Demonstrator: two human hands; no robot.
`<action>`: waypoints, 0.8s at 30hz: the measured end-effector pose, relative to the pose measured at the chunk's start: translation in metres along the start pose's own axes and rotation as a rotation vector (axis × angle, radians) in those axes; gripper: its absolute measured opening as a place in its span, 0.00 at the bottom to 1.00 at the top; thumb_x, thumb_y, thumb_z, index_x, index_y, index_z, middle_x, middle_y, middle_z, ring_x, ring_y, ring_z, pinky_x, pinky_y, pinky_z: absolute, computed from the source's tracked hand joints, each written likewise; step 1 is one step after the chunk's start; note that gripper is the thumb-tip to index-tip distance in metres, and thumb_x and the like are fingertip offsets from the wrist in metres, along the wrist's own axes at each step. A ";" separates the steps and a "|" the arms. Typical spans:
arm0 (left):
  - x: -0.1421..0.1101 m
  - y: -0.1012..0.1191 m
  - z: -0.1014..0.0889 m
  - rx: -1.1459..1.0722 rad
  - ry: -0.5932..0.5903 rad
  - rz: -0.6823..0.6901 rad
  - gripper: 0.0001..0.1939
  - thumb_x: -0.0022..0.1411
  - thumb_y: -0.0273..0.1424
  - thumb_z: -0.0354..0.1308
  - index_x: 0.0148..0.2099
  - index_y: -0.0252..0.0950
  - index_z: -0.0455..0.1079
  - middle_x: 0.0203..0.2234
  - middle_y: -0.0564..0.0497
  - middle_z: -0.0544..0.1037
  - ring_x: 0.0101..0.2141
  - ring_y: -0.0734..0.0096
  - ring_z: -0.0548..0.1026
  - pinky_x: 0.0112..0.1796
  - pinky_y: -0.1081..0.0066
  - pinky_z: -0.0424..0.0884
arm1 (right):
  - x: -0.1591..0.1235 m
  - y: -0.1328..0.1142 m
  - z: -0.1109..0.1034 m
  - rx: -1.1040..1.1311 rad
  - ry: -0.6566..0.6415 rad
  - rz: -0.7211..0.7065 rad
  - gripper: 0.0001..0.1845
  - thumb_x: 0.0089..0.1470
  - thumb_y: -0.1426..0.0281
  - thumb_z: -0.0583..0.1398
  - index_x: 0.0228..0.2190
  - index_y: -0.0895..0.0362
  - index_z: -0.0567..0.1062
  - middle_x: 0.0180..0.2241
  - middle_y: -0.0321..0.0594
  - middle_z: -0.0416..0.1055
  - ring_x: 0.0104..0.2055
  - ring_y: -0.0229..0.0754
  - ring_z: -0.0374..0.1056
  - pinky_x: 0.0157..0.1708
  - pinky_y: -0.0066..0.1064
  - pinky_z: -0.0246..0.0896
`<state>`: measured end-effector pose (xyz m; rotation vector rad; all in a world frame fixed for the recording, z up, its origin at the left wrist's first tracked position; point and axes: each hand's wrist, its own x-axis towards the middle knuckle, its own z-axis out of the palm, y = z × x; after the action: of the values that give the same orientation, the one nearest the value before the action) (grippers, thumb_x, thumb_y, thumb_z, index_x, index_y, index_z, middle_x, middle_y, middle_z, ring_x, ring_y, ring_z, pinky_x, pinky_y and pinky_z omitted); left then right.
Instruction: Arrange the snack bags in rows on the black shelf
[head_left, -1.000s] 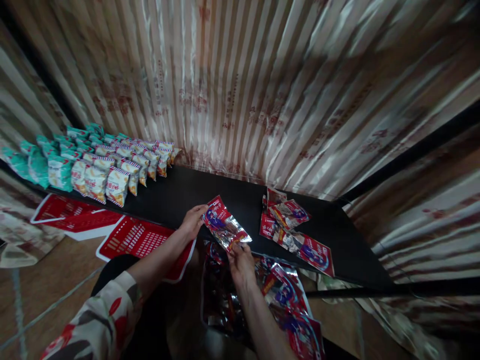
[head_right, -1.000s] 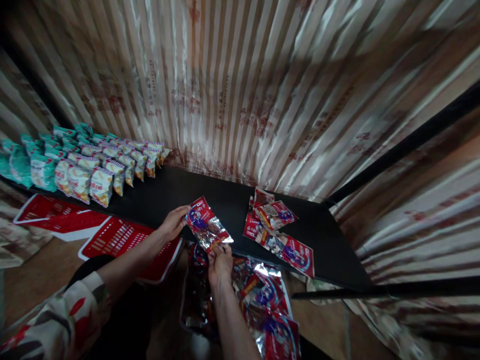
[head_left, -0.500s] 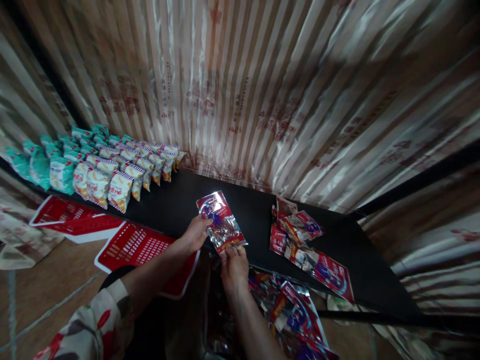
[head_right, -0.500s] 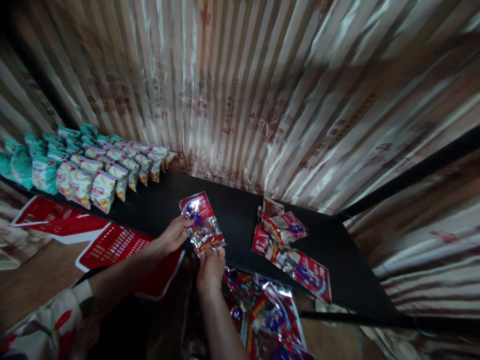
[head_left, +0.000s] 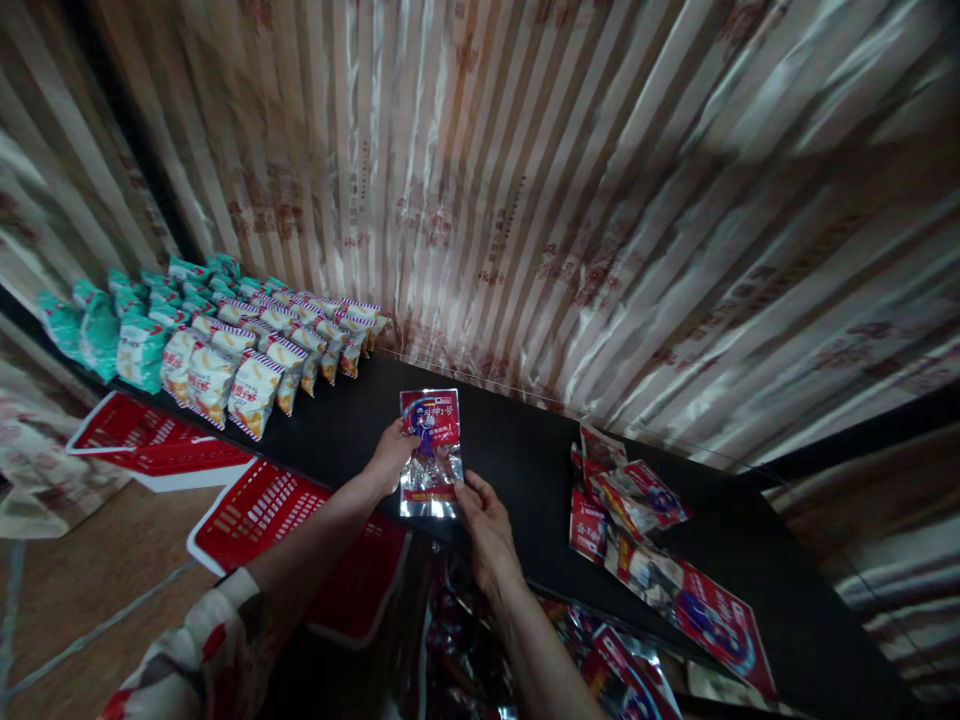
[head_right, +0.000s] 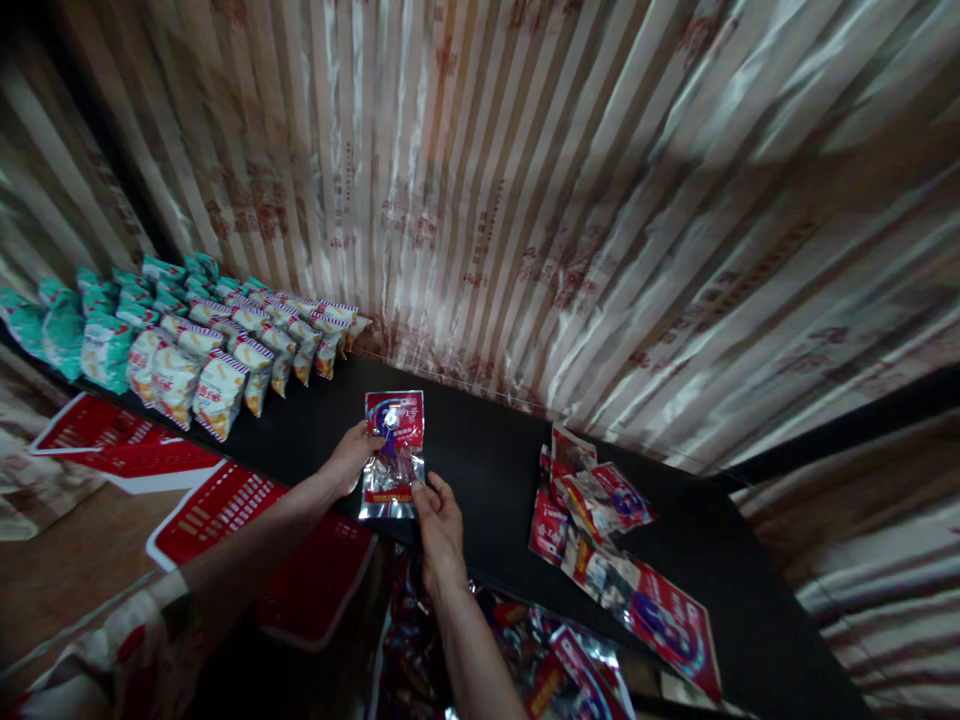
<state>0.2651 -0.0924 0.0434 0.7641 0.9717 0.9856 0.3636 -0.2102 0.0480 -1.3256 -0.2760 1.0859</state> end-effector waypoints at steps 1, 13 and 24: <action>0.004 0.000 -0.001 0.011 0.002 0.008 0.12 0.47 0.18 0.57 0.36 0.34 0.66 0.23 0.55 0.75 0.23 0.74 0.73 0.29 0.73 0.69 | 0.006 -0.002 0.003 -0.044 -0.023 -0.001 0.34 0.30 0.61 0.70 0.41 0.57 0.69 0.27 0.35 0.76 0.29 0.39 0.71 0.32 0.28 0.65; 0.038 0.005 -0.011 0.119 0.005 0.070 0.14 0.49 0.17 0.57 0.39 0.34 0.66 0.25 0.53 0.75 0.24 0.74 0.73 0.30 0.74 0.69 | 0.070 0.003 0.035 -0.273 -0.125 -0.112 0.18 0.30 0.58 0.67 0.23 0.57 0.75 0.20 0.34 0.72 0.22 0.36 0.65 0.23 0.27 0.57; 0.051 0.004 -0.021 0.347 0.084 0.133 0.26 0.52 0.19 0.55 0.55 0.33 0.60 0.47 0.41 0.72 0.43 0.64 0.74 0.43 0.66 0.69 | 0.088 0.002 0.056 -0.222 -0.029 -0.097 0.09 0.30 0.67 0.65 0.17 0.58 0.72 0.15 0.31 0.68 0.17 0.31 0.59 0.17 0.23 0.56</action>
<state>0.2559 -0.0415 0.0234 1.0945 1.1951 0.9817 0.3678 -0.1076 0.0278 -1.4784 -0.4887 1.0147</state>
